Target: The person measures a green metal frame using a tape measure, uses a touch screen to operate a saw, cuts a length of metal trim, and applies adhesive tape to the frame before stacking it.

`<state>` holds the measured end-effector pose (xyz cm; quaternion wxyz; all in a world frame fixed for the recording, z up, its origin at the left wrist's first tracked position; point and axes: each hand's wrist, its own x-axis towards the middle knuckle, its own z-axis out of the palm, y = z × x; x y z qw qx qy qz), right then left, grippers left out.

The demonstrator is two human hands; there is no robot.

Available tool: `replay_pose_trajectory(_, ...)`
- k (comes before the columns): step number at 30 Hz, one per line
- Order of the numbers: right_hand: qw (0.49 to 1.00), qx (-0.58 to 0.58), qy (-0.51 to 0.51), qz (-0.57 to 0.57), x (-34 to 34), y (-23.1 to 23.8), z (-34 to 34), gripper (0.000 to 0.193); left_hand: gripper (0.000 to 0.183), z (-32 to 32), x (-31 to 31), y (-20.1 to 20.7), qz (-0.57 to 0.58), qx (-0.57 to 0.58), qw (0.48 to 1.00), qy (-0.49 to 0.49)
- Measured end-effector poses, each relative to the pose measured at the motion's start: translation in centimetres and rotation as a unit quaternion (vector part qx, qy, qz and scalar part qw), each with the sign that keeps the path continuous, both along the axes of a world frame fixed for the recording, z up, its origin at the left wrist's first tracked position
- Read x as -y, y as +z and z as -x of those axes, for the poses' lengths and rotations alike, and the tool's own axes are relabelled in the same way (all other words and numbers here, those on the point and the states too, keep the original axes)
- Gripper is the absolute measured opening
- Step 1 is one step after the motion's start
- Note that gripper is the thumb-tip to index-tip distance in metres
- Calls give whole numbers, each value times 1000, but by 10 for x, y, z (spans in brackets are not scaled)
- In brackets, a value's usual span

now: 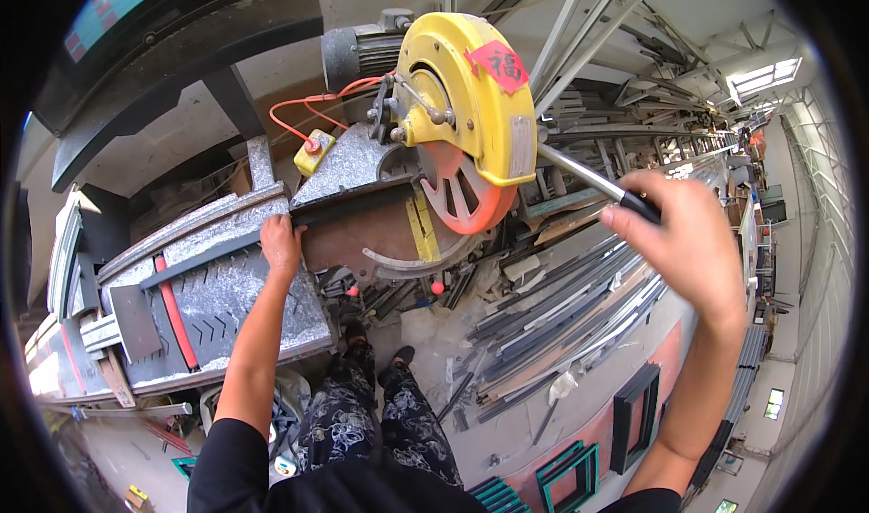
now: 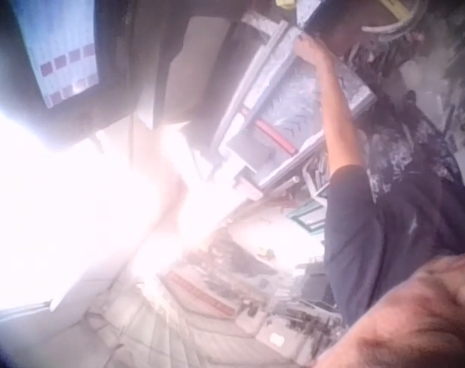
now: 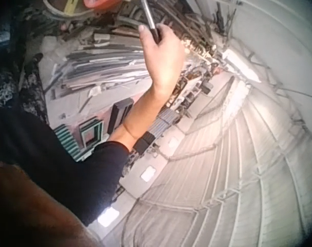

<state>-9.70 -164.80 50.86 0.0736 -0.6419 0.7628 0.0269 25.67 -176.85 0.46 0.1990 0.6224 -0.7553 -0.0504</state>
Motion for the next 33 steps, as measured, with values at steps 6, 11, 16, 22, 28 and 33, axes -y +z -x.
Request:
replay_pose_trajectory(6, 993, 95, -50, 49, -73, -77, 5, 38, 31, 0, -1, -15, 18, 3, 1000, 7)
replay_pose_trajectory(11, 864, 398, -306, -43, -120, -150, 8, 49, 33, 3, 0, -15, 21, 4, 1000, -11)
replay_pose_trajectory(16, 840, 426, -335, -13, -152, -230, 9, 48, 31, 0, 1, -16, 39, 21, 999, -30)
replay_pose_trajectory(22, 828, 441, -346, 2, -163, -269, 11, 48, 32, 0, 2, -22, 70, 36, 996, -46)
replay_pose_trajectory(28, 835, 445, -324, 19, -169, -284, 13, 49, 35, 0, 0, -29, 86, 53, 994, -49)
replay_pose_trajectory(33, 826, 448, -342, 19, -167, -284, 9, 48, 33, -1, 1, -30, 88, 58, 993, -50)
